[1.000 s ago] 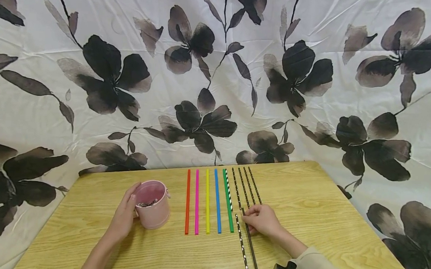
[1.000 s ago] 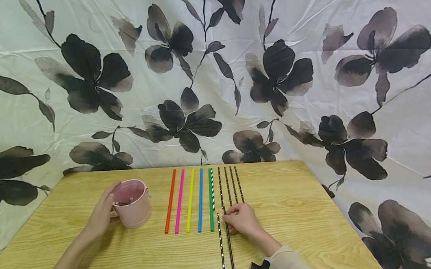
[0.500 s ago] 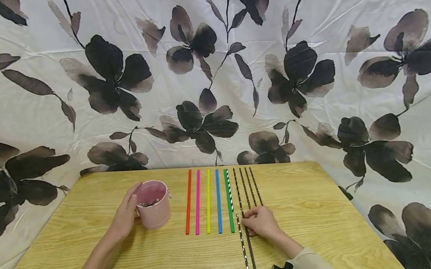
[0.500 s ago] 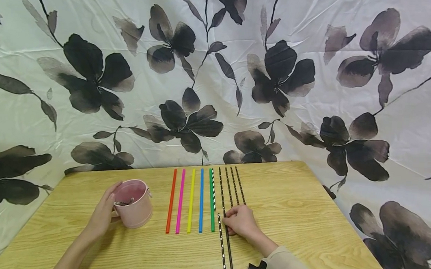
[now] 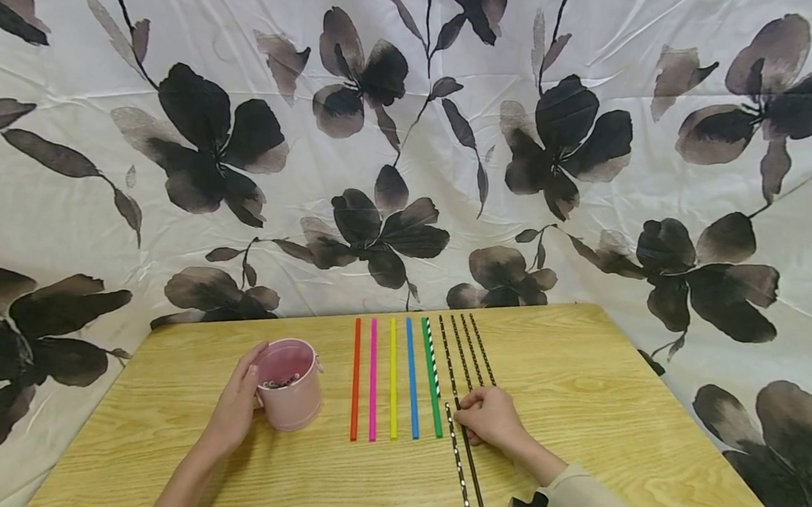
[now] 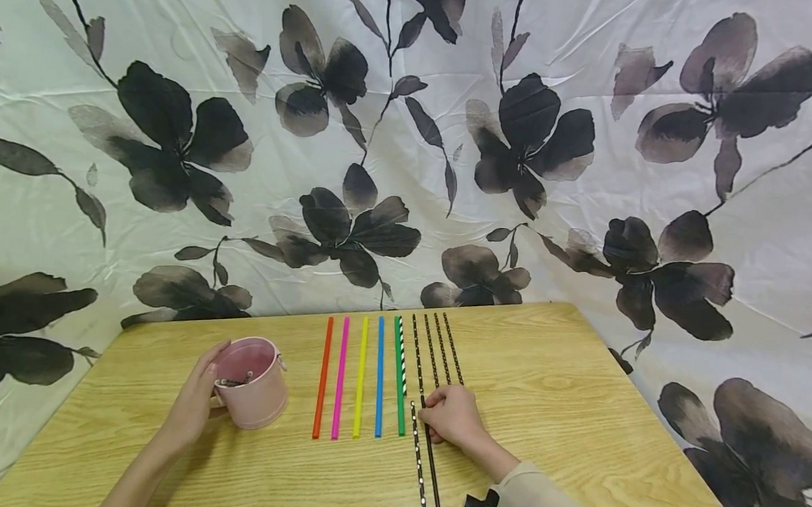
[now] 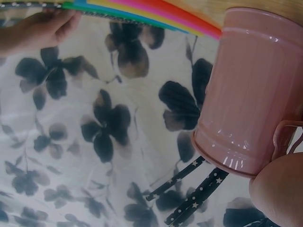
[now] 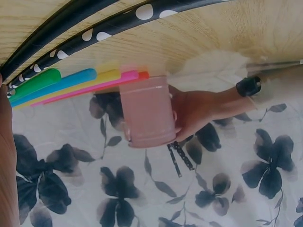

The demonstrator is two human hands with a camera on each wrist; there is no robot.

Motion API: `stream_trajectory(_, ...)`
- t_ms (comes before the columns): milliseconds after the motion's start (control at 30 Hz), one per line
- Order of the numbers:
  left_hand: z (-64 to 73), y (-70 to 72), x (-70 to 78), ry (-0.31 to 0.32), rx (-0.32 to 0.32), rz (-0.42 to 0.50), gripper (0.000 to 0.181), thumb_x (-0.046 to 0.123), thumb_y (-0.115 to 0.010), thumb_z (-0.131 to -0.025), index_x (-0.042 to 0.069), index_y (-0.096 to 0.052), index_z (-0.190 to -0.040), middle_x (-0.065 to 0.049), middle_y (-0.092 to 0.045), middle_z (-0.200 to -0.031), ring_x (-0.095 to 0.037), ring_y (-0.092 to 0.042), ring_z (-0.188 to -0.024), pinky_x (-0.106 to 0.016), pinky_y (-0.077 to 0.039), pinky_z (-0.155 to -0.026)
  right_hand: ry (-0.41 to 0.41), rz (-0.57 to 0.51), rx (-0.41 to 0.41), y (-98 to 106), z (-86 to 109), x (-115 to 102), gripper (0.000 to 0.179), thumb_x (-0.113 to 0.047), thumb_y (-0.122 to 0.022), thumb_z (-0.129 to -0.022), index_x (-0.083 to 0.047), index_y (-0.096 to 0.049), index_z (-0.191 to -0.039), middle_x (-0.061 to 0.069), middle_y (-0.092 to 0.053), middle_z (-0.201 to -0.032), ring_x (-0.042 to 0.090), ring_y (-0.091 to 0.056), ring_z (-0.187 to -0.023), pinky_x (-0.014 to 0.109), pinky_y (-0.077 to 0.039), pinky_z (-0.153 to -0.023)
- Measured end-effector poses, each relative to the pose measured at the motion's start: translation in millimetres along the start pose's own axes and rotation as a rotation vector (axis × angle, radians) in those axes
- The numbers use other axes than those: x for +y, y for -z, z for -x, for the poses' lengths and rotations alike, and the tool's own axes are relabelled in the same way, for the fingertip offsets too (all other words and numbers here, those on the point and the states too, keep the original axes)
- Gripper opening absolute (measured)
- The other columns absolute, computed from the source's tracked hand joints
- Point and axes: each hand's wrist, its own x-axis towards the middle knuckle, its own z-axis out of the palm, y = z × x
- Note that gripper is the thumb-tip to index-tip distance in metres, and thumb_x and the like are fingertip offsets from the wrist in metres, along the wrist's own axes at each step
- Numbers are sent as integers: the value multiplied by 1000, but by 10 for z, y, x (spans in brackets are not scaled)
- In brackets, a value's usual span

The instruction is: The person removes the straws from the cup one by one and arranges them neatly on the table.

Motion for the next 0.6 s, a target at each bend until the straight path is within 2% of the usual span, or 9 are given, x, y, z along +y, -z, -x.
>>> stream_trajectory(300, -2, 6, 8, -14, 6, -44, 42, 27, -21, -98, 18, -22, -139, -7, -27, -139, -29, -29, -122, -43, -42, -80, 12, 6, -9, 13, -4, -8, 18, -10, -66, -77, 3, -59, -89, 9, -58, -58, 18, -55, -44, 33, -47, -41)
stream_trajectory(467, 3, 0, 17, -8, -2, -5, 42, 27, -22, -98, 16, -22, -139, -9, -25, -139, -32, -28, -121, -48, -44, -75, 0, -7, -16, 18, -3, -10, 20, -10, -65, -78, 3, -58, -90, 10, -57, -58, 19, -55, -44, 34, -47, -42)
stream_trajectory(600, 4, -4, 25, -10, 8, -32, 42, 27, -21, -98, 17, -22, -139, -9, -26, -139, -32, -29, -121, -49, -42, -78, -10, -23, -18, 24, 4, -6, 19, -12, -65, -78, 2, -58, -90, 10, -58, -59, 19, -55, -44, 34, -48, -42)
